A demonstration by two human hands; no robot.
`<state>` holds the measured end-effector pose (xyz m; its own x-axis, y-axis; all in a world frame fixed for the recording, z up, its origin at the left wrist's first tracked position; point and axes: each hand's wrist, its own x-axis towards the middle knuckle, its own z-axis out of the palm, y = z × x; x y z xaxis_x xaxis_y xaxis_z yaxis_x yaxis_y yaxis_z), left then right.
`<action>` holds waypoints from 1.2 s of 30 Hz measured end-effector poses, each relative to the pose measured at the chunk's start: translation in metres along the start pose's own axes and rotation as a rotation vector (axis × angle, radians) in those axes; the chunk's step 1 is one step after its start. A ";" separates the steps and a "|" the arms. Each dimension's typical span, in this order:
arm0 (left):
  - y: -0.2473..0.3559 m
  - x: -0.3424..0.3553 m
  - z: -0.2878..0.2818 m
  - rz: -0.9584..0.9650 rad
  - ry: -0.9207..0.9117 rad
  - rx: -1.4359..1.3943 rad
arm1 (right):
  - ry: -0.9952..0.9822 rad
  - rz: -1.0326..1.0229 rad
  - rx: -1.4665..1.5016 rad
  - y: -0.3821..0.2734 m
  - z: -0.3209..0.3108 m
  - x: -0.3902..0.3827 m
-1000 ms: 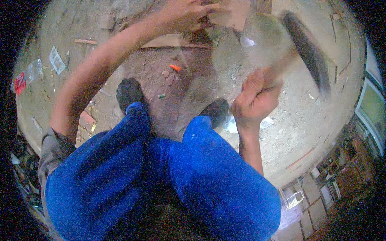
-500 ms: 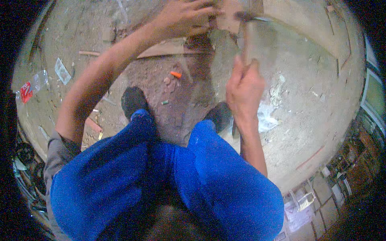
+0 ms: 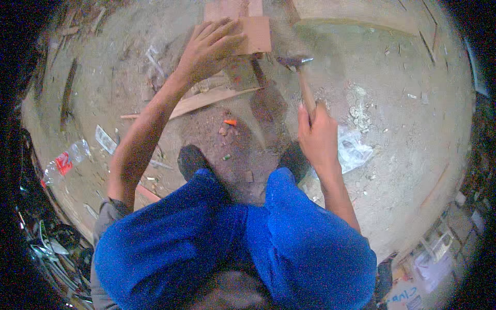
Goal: The person assembles a small wooden box by positioning plywood pieces, driving nails into the corners with a hammer, and applying adhesive to the edges.
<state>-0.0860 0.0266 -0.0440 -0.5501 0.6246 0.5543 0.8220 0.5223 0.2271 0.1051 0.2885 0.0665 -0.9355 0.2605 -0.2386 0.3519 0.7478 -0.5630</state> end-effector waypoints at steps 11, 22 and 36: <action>-0.027 -0.003 -0.051 -0.524 0.208 -0.395 | 0.006 -0.001 -0.107 0.068 0.029 -0.037; -0.070 -0.034 -0.064 -0.941 0.451 -0.816 | -0.097 0.058 -0.035 0.088 0.048 -0.048; -0.099 -0.064 -0.075 -1.155 0.719 -1.540 | -0.178 0.106 0.028 0.100 0.053 -0.043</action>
<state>-0.1209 -0.1082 -0.0416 -0.9669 -0.0585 -0.2484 -0.1571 -0.6307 0.7600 0.1816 0.3195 -0.0214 -0.8736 0.2234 -0.4323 0.4513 0.7042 -0.5481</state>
